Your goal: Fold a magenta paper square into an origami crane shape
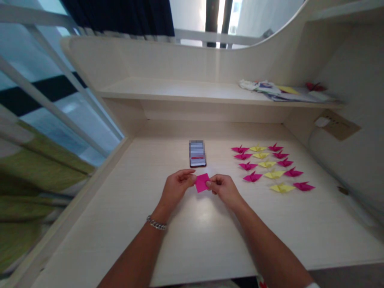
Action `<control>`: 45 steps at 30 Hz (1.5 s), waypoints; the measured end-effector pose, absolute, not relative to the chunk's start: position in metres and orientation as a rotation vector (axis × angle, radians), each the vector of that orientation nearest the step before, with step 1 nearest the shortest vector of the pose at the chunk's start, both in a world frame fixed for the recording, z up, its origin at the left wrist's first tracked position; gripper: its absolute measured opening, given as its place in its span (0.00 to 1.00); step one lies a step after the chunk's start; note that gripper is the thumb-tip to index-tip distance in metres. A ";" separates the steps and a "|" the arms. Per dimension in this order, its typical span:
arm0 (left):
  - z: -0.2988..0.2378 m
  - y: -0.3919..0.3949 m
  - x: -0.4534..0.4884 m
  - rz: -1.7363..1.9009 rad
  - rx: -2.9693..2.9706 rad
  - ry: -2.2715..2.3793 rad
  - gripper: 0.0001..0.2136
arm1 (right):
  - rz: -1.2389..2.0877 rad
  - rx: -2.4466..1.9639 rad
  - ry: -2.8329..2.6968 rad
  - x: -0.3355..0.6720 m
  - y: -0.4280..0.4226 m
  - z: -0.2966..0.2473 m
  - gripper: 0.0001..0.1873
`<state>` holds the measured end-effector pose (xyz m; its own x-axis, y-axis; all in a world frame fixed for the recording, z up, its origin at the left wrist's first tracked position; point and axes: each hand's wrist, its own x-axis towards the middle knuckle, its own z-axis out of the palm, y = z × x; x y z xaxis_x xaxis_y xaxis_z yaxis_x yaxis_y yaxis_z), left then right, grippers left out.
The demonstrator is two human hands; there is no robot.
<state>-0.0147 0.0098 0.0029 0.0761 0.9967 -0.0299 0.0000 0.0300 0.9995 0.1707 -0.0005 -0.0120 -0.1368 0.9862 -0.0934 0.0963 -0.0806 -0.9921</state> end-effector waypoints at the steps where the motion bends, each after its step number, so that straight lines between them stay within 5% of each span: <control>1: 0.004 0.009 -0.014 1.072 1.255 1.160 0.14 | 1.340 -1.270 -1.347 0.171 -0.001 -0.011 0.11; 18: 0.006 0.003 -0.011 0.830 1.363 1.095 0.05 | 1.536 -1.178 -1.277 0.171 -0.005 -0.007 0.13; 45: 0.011 0.004 -0.019 0.920 1.377 1.128 0.06 | 1.612 -1.063 -1.076 0.165 -0.009 -0.001 0.13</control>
<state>-0.0192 0.0042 0.0115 0.2511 0.9659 -0.0630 0.1327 0.0301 0.9907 0.1651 -0.0094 -0.0013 -0.2278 0.9589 -0.1695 -0.2117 -0.2186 -0.9526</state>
